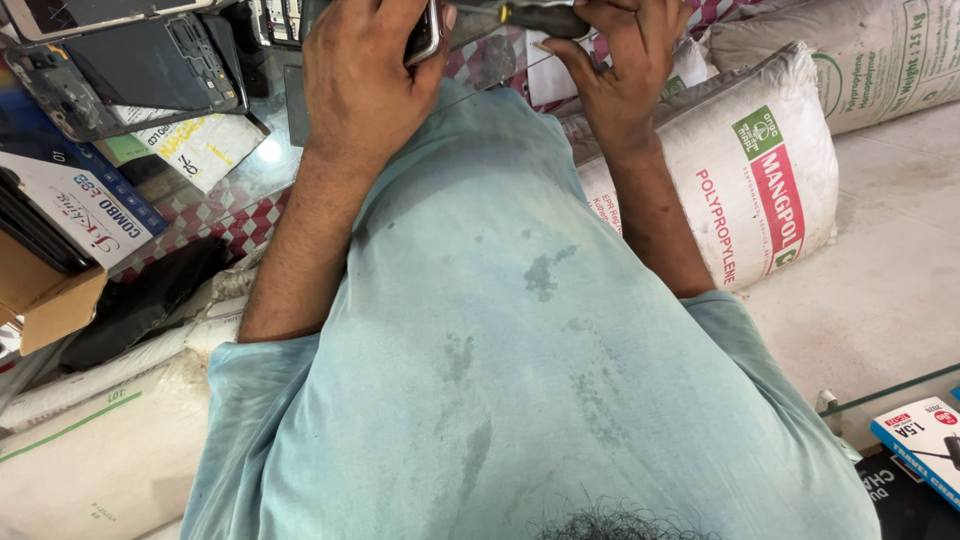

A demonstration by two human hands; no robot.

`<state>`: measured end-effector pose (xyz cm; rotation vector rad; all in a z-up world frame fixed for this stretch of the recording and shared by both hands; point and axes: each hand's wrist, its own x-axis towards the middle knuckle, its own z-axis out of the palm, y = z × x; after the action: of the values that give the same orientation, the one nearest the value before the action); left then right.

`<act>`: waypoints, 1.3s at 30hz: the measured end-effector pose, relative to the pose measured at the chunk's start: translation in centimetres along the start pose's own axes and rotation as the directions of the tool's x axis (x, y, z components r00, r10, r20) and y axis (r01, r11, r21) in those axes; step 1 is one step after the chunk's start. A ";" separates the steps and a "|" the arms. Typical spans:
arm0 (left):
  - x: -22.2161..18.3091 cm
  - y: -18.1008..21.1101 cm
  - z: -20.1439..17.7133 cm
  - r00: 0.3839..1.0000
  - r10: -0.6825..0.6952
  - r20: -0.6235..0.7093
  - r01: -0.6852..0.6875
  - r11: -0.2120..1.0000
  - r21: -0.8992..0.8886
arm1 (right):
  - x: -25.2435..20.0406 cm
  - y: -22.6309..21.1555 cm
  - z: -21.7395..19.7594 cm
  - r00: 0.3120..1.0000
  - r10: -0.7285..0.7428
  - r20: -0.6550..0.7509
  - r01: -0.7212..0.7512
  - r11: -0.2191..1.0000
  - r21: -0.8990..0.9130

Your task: The person handles several mobile phones and uses a screwdriver to work on their internal components. They remove back covers, unscrew parts, and place tools and devices on a cluttered workbench.

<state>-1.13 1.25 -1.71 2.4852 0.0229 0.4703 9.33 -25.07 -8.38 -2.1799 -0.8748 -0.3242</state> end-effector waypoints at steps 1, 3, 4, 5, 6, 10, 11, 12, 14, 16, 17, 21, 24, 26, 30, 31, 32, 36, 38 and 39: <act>0.0 0.0 0.0 1.000 0.000 -0.001 0.000 1.000 -0.001 | -0.1 0.3 0.3 1.000 -0.006 -0.018 0.005 0.999 -0.039; 0.0 0.0 0.1 1.000 -0.011 0.008 0.011 1.000 0.012 | -0.2 0.9 0.6 0.998 -0.047 -0.030 0.044 0.996 -0.082; 0.0 -0.1 0.1 1.000 -0.017 0.013 0.017 1.000 0.018 | -0.3 1.1 0.7 0.997 -0.067 -0.035 0.063 0.993 -0.103; 0.0 -0.1 0.2 1.000 -0.013 0.014 0.013 1.000 0.014 | -0.3 1.4 0.7 0.996 -0.076 -0.038 0.071 0.991 -0.110; 0.0 -0.1 0.2 1.000 -0.009 0.016 0.009 1.000 0.009 | -0.3 1.6 0.7 0.996 -0.084 -0.041 0.079 0.990 -0.116; 0.2 0.1 0.0 0.998 -0.030 0.047 0.029 0.999 0.026 | -0.2 1.7 0.5 0.991 -0.119 -0.062 0.113 0.989 -0.095; 0.3 0.2 -0.2 0.998 -0.029 0.057 0.027 0.999 0.027 | -0.1 1.5 0.4 0.993 -0.100 -0.065 0.094 0.990 -0.101; 0.4 0.3 -0.4 0.997 -0.027 0.066 0.025 0.999 0.029 | -0.1 1.3 0.1 0.994 -0.082 -0.068 0.074 0.991 -0.107; 0.6 0.5 -0.8 0.997 -0.020 0.075 0.018 1.000 0.022 | 0.0 0.8 -0.2 0.996 -0.063 -0.062 0.056 0.992 -0.112; 0.8 0.7 -1.1 0.998 -0.008 0.070 0.007 1.000 0.002 | 0.3 0.4 -0.6 0.997 -0.064 -0.046 0.059 0.992 -0.113; 0.8 0.8 -1.2 0.997 -0.011 0.079 0.011 1.000 -0.008 | 0.4 0.2 -0.7 0.998 -0.060 -0.032 0.056 0.992 -0.115; 0.8 0.8 -1.4 0.996 -0.014 0.091 0.014 1.000 -0.004 | 1.1 -0.3 -1.0 0.996 -0.082 0.026 0.085 0.986 -0.140; 0.4 0.7 -1.2 0.994 -0.019 0.108 0.013 0.999 0.049 | 1.6 -0.3 -1.0 0.991 -0.116 0.063 0.124 0.981 -0.147; 0.3 0.8 -1.0 0.993 -0.009 0.117 0.001 0.997 0.071 | 1.7 -0.3 -1.1 0.988 -0.128 0.087 0.140 0.980 -0.144; 0.6 1.3 -1.4 0.992 0.020 0.126 -0.030 0.996 0.080 | 2.2 -0.1 -1.3 0.981 -0.152 0.122 0.170 0.975 -0.146; 0.7 1.6 -1.6 0.991 0.019 0.134 -0.030 0.996 0.081 | 2.3 -0.2 -1.3 0.978 -0.161 0.130 0.180 0.973 -0.148; 0.9 1.9 -1.9 0.991 0.028 0.134 -0.038 0.997 0.071 | 2.5 -0.3 -1.4 0.977 -0.167 0.130 0.185 0.973 -0.140; 1.8 3.2 -3.4 0.991 0.045 0.124 -0.048 0.999 0.026 | 4.1 -1.7 -2.7 0.971 -0.228 0.071 0.234 0.968 -0.091; 2.6 3.7 -4.0 0.992 0.037 0.118 -0.039 0.999 0.010 | 5.7 -3.1 -4.3 0.969 -0.239 0.054 0.241 0.970 -0.029; 3.0 3.8 -4.2 0.992 0.033 0.118 -0.033 0.999 0.004 | 6.6 -3.8 -5.7 0.971 -0.227 0.069 0.227 0.974 0.015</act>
<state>-0.10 0.85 4.60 2.5180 -0.0644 0.3361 11.86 -24.13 0.71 -2.0984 -1.1669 -0.3566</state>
